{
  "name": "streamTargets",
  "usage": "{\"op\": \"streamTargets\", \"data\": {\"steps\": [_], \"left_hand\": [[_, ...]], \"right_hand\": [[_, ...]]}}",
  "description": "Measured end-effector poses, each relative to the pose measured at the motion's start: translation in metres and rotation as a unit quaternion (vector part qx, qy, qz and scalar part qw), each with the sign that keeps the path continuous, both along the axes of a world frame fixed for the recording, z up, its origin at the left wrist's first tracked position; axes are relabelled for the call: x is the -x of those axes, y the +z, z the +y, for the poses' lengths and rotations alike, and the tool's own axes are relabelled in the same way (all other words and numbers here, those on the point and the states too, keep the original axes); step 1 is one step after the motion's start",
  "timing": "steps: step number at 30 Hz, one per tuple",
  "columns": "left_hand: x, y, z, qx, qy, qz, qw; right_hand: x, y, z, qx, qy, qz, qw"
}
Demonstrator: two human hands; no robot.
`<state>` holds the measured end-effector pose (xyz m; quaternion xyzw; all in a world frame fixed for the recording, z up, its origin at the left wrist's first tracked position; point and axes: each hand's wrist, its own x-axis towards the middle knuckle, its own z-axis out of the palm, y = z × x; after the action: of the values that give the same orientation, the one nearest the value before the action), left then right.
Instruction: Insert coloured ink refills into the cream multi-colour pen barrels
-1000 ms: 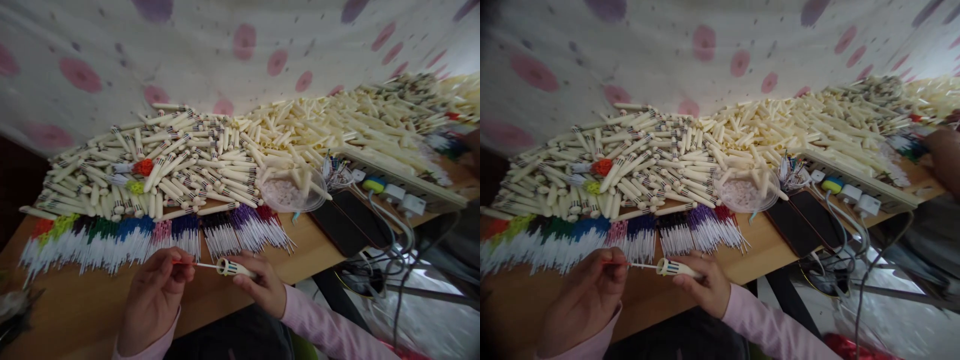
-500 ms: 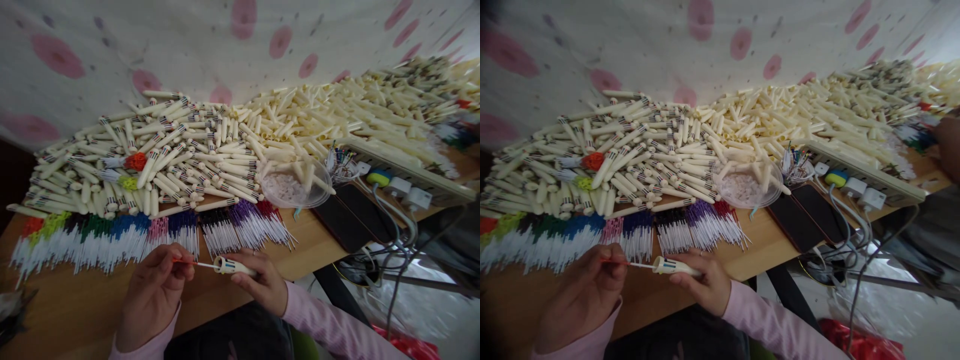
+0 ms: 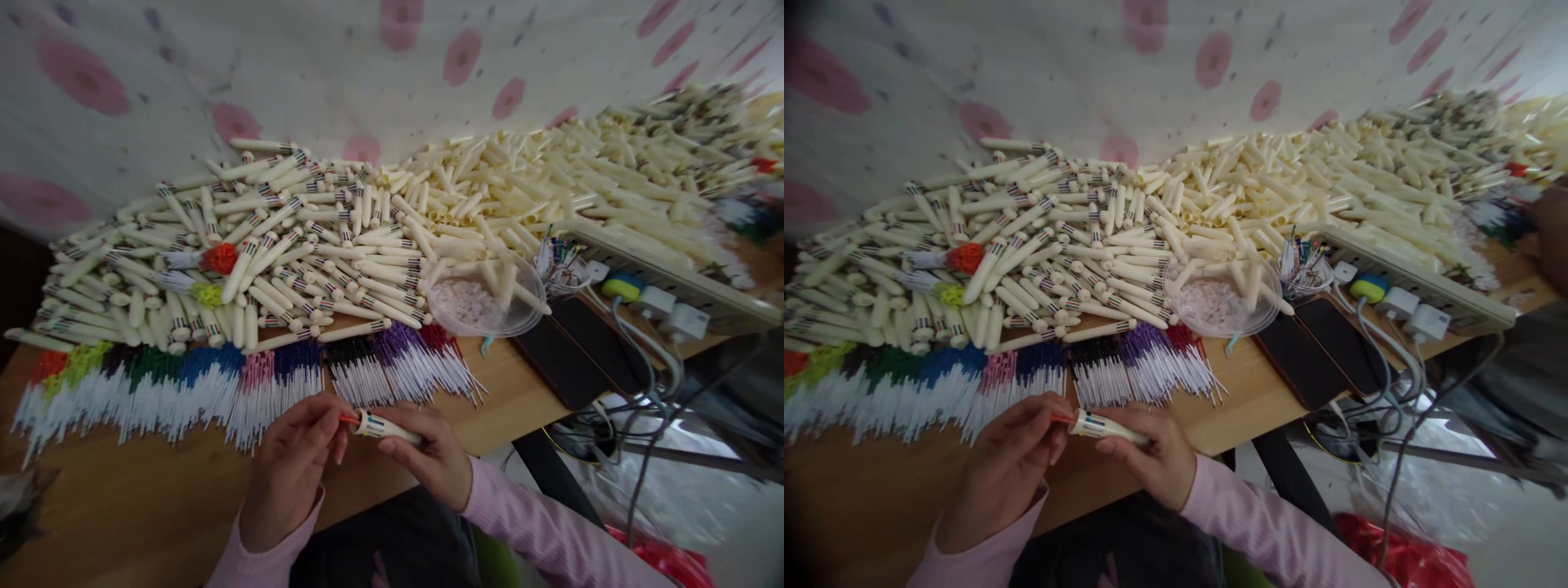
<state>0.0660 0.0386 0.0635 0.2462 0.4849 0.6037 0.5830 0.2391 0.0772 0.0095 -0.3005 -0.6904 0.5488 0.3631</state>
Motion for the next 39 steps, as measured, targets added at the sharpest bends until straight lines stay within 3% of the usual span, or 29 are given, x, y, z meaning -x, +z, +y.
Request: {"op": "streamTargets", "data": {"steps": [9,12,17,24,32,36,39], "left_hand": [[0.002,-0.006,-0.004,0.039,0.016,0.111,0.993],[0.002,-0.001,-0.005,0.046,0.016,0.172,0.984],[0.007,0.014,-0.003,0.055,-0.038,0.284,0.957],[0.012,0.024,-0.002,0.120,-0.066,0.296,0.945],[0.019,0.020,-0.011,0.055,-0.086,0.366,0.925],[0.013,0.015,-0.014,0.002,-0.051,0.410,0.911],[0.008,0.013,-0.015,0.012,-0.009,0.408,0.913]], "right_hand": [[0.000,-0.001,0.001,-0.015,-0.003,-0.017,1.000],[-0.001,-0.002,0.001,-0.022,-0.004,-0.021,1.000],[-0.001,-0.002,-0.002,-0.034,-0.001,-0.042,0.999],[0.000,-0.001,-0.002,-0.040,0.017,-0.051,0.998],[0.000,-0.001,-0.001,-0.052,0.025,-0.046,0.997],[0.000,-0.002,-0.001,-0.059,0.024,-0.046,0.997],[0.000,-0.002,-0.002,-0.058,0.020,-0.048,0.997]]}}
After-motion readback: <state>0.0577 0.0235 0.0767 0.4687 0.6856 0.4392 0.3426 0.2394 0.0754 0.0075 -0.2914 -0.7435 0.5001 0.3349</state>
